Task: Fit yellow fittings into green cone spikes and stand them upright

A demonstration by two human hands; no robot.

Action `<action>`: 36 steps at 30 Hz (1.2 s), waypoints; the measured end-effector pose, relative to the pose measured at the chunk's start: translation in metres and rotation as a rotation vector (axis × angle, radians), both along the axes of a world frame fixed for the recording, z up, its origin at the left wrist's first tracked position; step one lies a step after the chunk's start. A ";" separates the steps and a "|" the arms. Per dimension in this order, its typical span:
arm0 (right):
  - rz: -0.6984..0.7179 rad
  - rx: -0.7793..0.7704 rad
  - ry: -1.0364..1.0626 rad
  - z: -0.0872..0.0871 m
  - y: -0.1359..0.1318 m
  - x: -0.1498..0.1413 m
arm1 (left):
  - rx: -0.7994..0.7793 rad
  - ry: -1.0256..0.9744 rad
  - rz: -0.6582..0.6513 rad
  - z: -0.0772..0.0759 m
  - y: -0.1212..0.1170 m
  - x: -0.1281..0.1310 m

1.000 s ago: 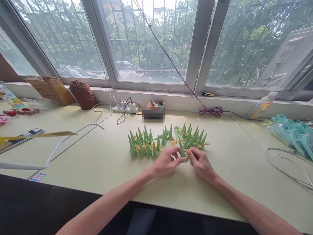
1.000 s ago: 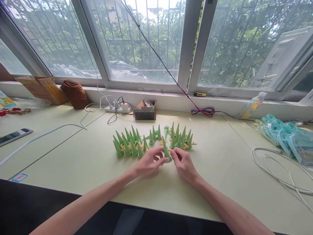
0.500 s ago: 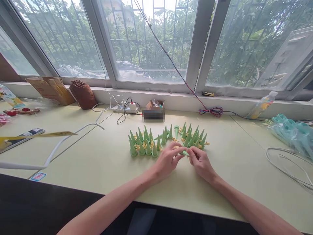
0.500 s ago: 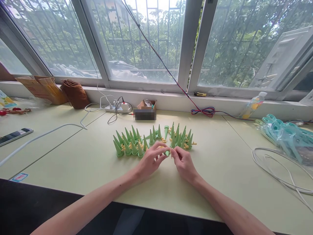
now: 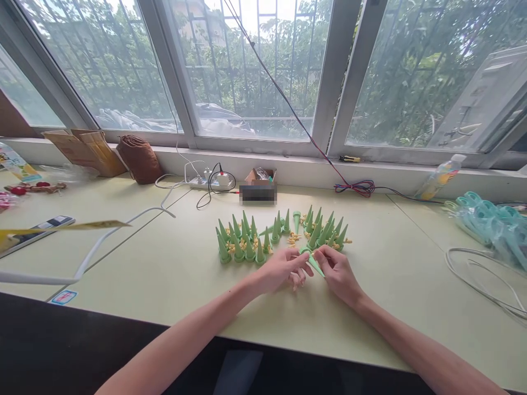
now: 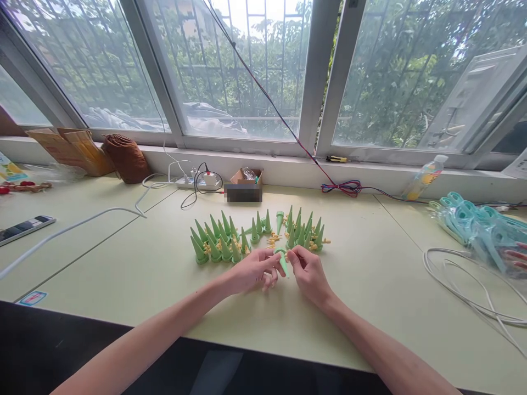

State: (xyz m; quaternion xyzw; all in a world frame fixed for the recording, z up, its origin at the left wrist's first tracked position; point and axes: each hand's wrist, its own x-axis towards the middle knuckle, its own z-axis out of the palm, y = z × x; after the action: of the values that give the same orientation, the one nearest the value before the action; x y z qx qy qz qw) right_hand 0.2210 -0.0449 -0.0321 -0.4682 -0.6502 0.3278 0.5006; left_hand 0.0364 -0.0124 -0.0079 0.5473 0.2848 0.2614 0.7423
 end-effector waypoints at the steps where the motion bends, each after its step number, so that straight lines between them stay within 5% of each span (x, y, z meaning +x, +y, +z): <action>1: 0.007 0.001 -0.009 0.000 0.000 0.000 | 0.002 -0.005 -0.008 0.000 0.000 -0.001; 6: 0.035 -0.015 -0.022 0.001 -0.002 0.000 | 0.043 -0.018 0.015 0.000 -0.001 -0.002; 19: 0.034 -0.031 -0.014 0.003 -0.001 -0.001 | 0.529 0.223 0.225 -0.004 -0.007 0.003; 36: 0.019 -0.034 0.042 0.002 -0.001 0.000 | 0.663 0.283 0.291 -0.004 -0.009 0.005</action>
State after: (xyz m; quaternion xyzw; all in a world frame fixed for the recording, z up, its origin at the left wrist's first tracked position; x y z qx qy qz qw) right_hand 0.2205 -0.0461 -0.0306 -0.4633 -0.6384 0.3534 0.5029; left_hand 0.0410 -0.0211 -0.0115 0.7420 0.3589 0.3637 0.4339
